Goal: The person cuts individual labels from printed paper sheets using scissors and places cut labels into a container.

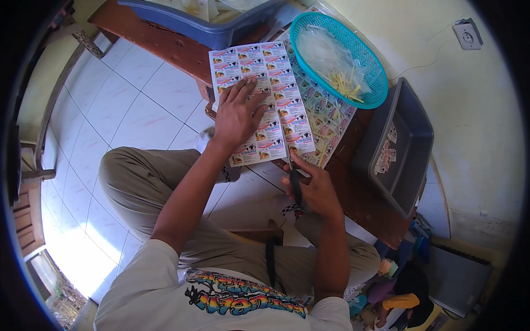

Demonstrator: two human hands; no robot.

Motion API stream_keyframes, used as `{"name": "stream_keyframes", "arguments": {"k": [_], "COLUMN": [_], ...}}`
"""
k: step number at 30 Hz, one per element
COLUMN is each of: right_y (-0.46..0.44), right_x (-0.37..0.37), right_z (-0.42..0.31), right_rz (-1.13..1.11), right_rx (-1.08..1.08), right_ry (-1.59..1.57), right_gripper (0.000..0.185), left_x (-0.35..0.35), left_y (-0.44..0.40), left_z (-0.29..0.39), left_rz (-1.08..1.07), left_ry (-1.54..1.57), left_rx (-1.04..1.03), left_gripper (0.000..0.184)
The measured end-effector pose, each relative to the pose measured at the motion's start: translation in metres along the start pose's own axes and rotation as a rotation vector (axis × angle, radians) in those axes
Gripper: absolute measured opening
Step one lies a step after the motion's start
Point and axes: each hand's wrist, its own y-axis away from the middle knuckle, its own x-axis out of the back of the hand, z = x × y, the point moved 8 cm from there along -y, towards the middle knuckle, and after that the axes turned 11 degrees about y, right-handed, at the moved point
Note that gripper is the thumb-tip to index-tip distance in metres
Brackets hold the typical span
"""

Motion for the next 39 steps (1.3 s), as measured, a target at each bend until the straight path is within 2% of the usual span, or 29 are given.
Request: {"name": "stream_keyframes", "arguments": {"k": [39], "right_y": [-0.016], "right_x": [-0.006], "right_z": [0.000], "right_rz": [0.012], "right_rx": [0.058], "right_ry": [-0.031], "right_gripper": [0.079], "left_x": [0.000], "left_y": [0.001], "left_z": [-0.001], "left_rz": [-0.007], "left_ry": [0.032], "left_rx": [0.003], "left_gripper": [0.031]}}
